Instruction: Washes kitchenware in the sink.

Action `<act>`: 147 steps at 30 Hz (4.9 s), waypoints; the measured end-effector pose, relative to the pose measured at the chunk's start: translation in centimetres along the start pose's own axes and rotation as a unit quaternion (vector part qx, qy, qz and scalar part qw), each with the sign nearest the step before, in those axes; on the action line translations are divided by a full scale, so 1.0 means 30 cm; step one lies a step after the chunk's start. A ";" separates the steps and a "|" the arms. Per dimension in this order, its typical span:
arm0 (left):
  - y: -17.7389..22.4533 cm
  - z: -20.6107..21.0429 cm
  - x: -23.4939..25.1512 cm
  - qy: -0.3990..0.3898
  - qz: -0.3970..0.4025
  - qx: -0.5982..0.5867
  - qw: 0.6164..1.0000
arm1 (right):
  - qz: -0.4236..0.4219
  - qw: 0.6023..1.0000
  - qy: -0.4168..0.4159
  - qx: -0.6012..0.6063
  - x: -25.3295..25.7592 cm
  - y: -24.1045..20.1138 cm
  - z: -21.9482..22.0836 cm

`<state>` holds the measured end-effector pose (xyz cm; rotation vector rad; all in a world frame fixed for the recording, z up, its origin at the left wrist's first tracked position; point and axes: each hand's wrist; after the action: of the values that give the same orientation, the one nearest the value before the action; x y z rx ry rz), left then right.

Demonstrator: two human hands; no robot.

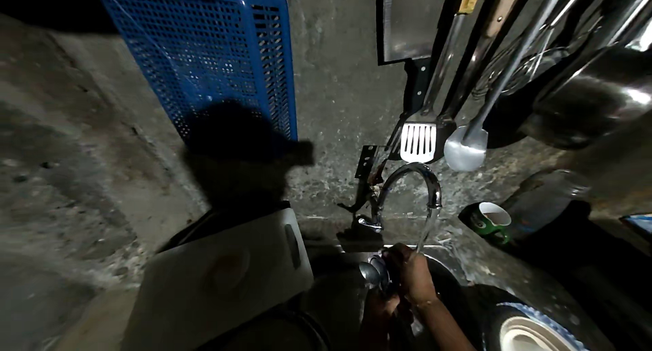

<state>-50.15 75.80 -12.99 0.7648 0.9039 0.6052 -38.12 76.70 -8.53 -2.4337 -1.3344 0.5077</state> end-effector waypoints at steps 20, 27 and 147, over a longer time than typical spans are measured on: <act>0.022 -0.003 -0.022 0.046 -0.015 -0.107 0.993 | -0.007 0.994 0.055 0.093 0.039 0.014 0.077; 0.035 -0.044 -0.003 0.032 0.011 -0.086 0.996 | -0.039 0.979 0.027 0.197 0.033 0.027 0.085; 0.051 -0.012 0.002 0.020 -0.033 -0.192 0.981 | -0.007 0.970 0.052 0.238 0.024 0.049 -0.038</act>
<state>-50.65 76.87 -11.95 0.3754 0.8142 0.7128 -36.17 76.44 -8.28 -2.0243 -1.0410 0.6062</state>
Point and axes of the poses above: each hand's wrist, its own x-axis towards the middle knuckle, its own z-axis out of the palm, y = z × x, and after that the axes turned 15 degrees about -x, right-handed
